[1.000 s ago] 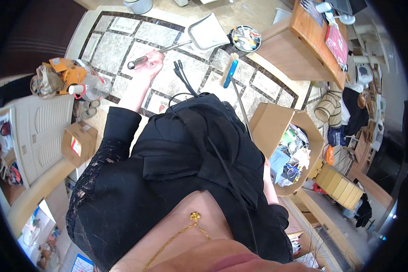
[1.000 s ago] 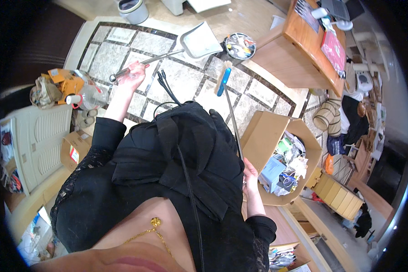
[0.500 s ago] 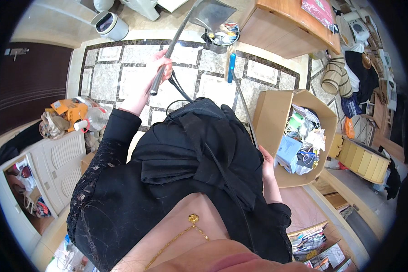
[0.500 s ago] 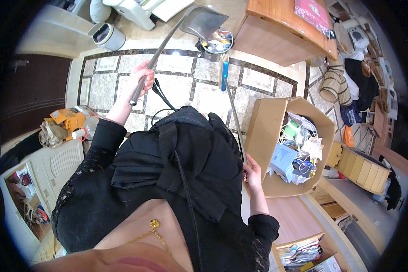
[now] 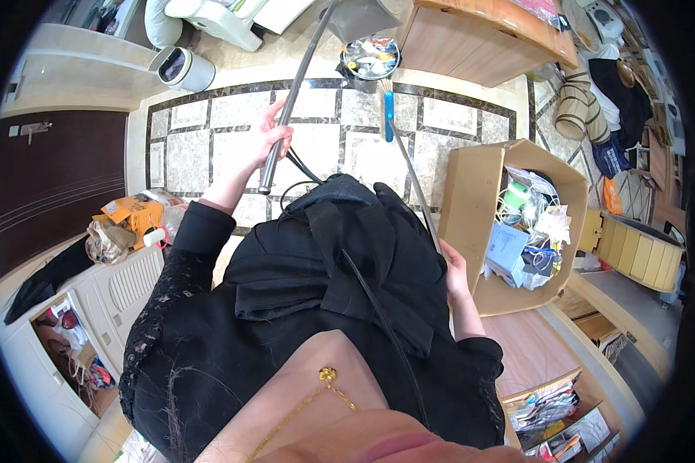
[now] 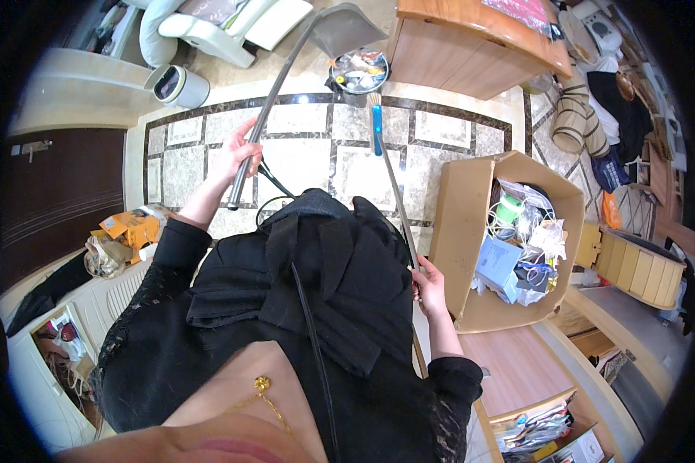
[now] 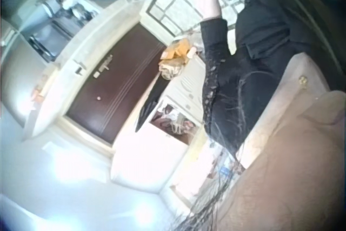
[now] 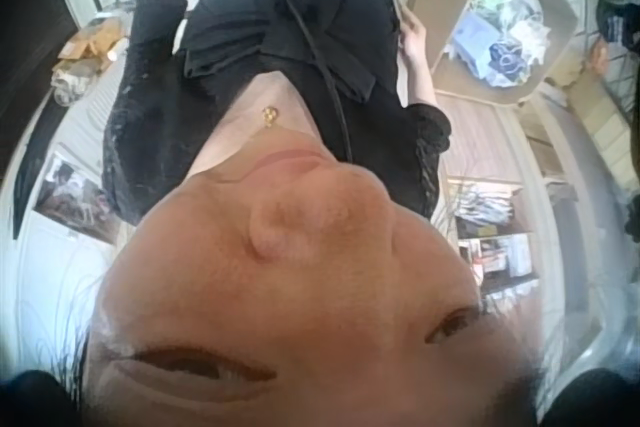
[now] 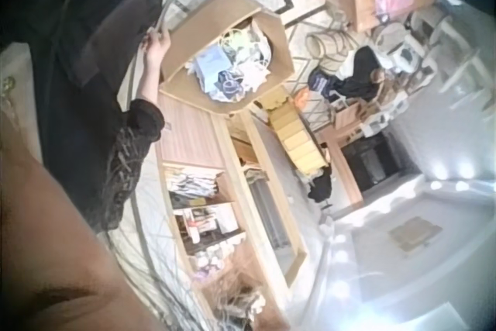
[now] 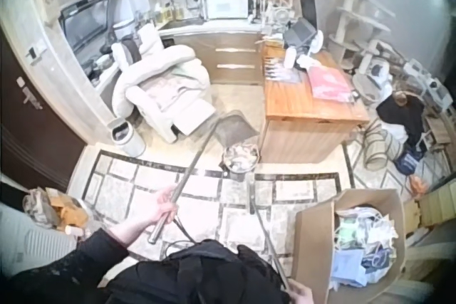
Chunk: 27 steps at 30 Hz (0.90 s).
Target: The person sweeps a tiled floor with a broom and dustpan, gathering debris into the dustpan and emptying it into a nearby bin. The person also picks up a small piece of debris by hand and places it into the dustpan.
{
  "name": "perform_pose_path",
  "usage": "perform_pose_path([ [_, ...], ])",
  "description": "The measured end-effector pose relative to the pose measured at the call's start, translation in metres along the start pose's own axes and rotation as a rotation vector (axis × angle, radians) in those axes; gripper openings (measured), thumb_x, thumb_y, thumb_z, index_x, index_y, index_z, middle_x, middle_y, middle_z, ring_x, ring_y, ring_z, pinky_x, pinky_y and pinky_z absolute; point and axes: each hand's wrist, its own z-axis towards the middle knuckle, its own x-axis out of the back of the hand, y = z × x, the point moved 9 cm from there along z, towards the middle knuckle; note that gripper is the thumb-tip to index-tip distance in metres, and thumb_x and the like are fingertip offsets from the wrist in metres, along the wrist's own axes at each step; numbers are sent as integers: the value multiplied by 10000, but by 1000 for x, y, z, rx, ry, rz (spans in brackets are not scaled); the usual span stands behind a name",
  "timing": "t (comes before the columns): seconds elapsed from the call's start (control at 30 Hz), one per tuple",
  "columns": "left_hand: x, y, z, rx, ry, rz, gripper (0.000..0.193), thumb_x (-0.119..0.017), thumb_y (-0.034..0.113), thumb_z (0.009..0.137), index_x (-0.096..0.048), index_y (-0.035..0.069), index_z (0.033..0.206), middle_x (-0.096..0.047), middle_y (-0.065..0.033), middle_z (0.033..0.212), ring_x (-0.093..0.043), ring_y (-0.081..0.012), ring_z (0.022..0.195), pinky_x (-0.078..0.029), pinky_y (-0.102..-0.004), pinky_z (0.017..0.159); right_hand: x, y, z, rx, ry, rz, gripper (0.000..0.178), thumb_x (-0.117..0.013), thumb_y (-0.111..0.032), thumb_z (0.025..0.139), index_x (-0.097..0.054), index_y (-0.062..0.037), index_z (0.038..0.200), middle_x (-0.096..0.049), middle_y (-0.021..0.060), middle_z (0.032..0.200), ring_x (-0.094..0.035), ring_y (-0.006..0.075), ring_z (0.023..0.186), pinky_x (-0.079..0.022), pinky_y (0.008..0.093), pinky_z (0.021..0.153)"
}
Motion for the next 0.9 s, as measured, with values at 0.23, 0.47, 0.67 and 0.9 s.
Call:
perform_pose_path([
  [0.23,-12,1,18,10,17,-89,608,-497,-13,747,-258,63,1301,-480,-30,499,-436,-105,344,-347,-217,299,-5,-15,4,-6,-28,-14,497,-513,-36,816,-345,-20,1283,-496,3,562,-420,64,402,-313,190,329],
  [0.47,-18,8,23,-56,-40,-184,586,-497,-8,753,-268,50,1289,-475,-31,495,-444,-107,351,-341,-217,300,-17,-44,13,-36,-21,-78,514,-505,-10,807,-323,-4,1288,-478,17,551,-423,73,399,-320,193,330],
  [0.67,-27,4,45,-14,-20,-216,650,-505,-7,747,-201,44,1320,-486,-41,504,-448,-119,348,-346,-224,300,-20,-53,11,-87,-8,-141,525,-497,-7,800,-312,-4,1291,-462,16,545,-416,76,395,-326,197,329],
  [0.9,-44,3,45,-15,-67,-157,679,-516,-13,727,-195,27,1324,-489,-38,510,-443,-110,350,-362,-229,307,-25,-49,23,-43,-23,-74,545,-494,-2,791,-299,-4,1300,-454,14,544,-403,72,400,-326,201,330],
])
